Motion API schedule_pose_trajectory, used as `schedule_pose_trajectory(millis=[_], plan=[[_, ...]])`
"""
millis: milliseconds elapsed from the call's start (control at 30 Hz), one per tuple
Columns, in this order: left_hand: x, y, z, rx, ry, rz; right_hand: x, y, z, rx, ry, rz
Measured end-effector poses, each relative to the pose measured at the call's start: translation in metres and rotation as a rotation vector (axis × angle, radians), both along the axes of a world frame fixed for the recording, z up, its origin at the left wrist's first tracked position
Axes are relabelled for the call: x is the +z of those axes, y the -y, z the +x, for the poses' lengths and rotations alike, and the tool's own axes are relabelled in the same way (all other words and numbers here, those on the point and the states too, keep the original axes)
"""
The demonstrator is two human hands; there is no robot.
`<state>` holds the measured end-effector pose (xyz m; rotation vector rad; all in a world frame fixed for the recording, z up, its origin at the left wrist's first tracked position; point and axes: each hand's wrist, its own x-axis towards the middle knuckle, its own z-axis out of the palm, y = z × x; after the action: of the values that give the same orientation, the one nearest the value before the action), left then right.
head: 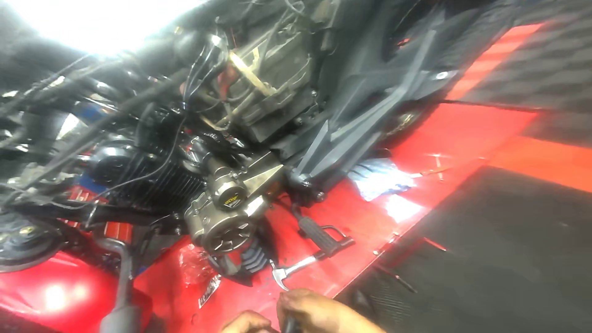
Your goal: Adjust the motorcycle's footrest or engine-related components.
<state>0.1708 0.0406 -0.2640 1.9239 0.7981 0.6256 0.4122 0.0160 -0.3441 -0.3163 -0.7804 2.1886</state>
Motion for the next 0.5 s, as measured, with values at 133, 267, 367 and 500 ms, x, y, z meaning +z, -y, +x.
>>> schedule_pose_trajectory(millis=[133,267,367,500], plan=[[0.004,0.0,0.0,-0.062,-0.015,0.128,-0.002,0.004,0.0,0.094,0.028,0.024],[0.005,0.002,-0.001,-0.113,0.004,0.146,-0.007,0.002,0.006,0.114,-0.018,0.126],[0.004,-0.001,-0.005,-0.166,0.006,0.139,-0.002,-0.001,0.014,0.142,0.035,0.265],[0.003,-0.003,-0.008,-0.184,0.071,0.063,0.002,-0.003,0.011,0.1,-0.036,0.361]])
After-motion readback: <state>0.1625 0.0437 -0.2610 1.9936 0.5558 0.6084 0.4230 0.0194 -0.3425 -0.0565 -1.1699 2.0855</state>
